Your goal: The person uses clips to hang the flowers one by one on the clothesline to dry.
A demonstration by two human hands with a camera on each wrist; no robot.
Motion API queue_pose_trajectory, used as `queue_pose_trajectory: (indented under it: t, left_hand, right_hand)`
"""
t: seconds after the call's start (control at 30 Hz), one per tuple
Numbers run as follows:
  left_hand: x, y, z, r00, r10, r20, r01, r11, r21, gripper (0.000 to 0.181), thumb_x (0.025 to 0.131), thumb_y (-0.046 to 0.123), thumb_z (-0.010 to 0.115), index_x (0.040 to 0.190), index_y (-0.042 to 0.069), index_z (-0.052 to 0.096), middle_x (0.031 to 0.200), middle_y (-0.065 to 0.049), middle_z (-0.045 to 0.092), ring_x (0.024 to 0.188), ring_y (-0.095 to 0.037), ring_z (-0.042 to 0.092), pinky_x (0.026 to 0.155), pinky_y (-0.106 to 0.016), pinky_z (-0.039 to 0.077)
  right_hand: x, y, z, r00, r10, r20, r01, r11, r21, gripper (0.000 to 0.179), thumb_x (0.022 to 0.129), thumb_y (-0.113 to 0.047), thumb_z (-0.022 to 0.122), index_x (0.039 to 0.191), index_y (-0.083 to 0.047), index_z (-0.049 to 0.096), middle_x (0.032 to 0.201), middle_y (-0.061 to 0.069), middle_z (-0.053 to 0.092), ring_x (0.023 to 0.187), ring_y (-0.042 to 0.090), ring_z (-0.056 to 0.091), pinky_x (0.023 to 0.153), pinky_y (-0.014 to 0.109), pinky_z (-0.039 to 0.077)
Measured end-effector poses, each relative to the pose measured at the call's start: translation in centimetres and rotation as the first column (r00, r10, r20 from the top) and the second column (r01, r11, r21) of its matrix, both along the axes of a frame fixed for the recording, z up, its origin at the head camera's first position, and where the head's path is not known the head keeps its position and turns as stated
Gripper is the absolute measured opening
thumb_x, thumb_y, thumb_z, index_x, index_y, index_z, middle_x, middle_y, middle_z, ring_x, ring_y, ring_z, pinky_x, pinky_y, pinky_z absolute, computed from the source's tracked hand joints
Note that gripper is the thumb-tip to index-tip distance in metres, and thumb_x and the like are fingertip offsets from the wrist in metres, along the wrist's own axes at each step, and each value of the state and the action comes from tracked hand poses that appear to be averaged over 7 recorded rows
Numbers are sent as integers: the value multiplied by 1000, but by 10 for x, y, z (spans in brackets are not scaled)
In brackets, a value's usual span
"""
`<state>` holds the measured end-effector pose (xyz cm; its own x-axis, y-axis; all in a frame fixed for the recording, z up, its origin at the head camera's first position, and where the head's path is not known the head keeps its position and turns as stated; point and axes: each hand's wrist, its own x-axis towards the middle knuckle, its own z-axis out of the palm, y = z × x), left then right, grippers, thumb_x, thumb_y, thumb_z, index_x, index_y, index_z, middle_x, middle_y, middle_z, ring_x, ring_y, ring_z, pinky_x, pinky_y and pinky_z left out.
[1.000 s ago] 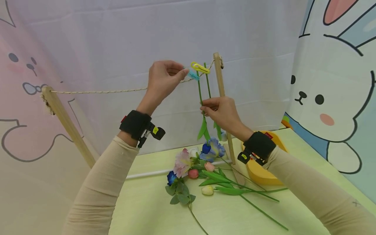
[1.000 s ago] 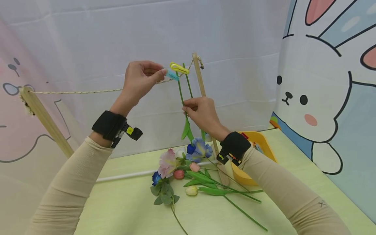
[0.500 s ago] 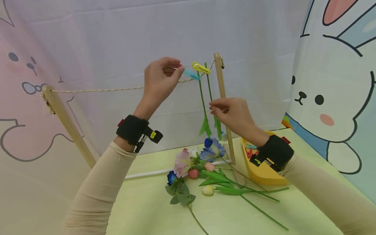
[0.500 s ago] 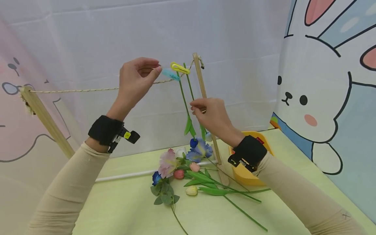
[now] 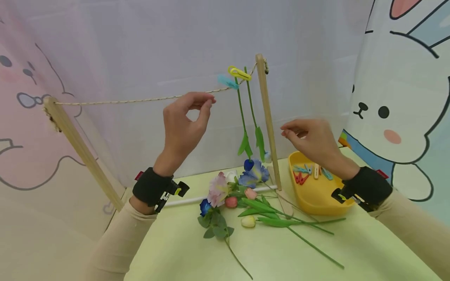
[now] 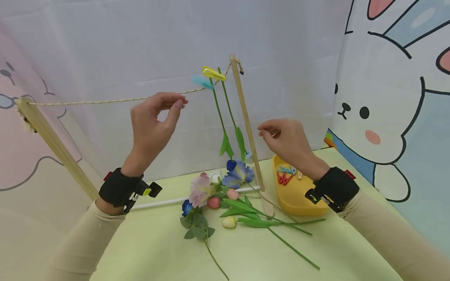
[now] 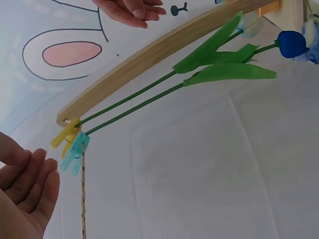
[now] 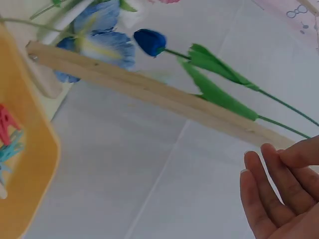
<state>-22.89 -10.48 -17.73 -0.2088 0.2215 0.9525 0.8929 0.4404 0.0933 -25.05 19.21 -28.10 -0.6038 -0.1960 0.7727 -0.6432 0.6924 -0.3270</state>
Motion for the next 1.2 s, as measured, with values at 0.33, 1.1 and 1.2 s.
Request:
queue_pose_trajectory:
  t: [0.33,1.1,1.2]
  left_hand:
    - [-23,-15,-51,998,-45,38,48,997,-61,12,88,-3,66,97,-3,74,89,-11,74,76,-16,68,70,-34,57]
    - [-25,-24,-144,944,-31,327,55,996,-65,13,90,-1,67,98,5,75,88,-7,75,73,-14,68,65,-36,58]
    - [-26,-26,-163,916,-36,400,65,996,-59,12,91,4,66,99,9,75,89,-4,75,74,-11,68,66,-34,59]
  right_hand:
    - [-5,37,-56,974,-51,222,27,994,110,12,88,-3,68,96,-1,77,84,13,76,66,25,71,54,38,58]
    - [-22,58,-133,865,9,502,-233,893,385,17,80,6,70,91,-5,77,75,5,73,65,17,60,63,37,56]
    - [-22,60,-135,860,5,511,-254,872,419,14,82,4,72,89,-8,77,80,7,73,68,19,60,66,38,56]
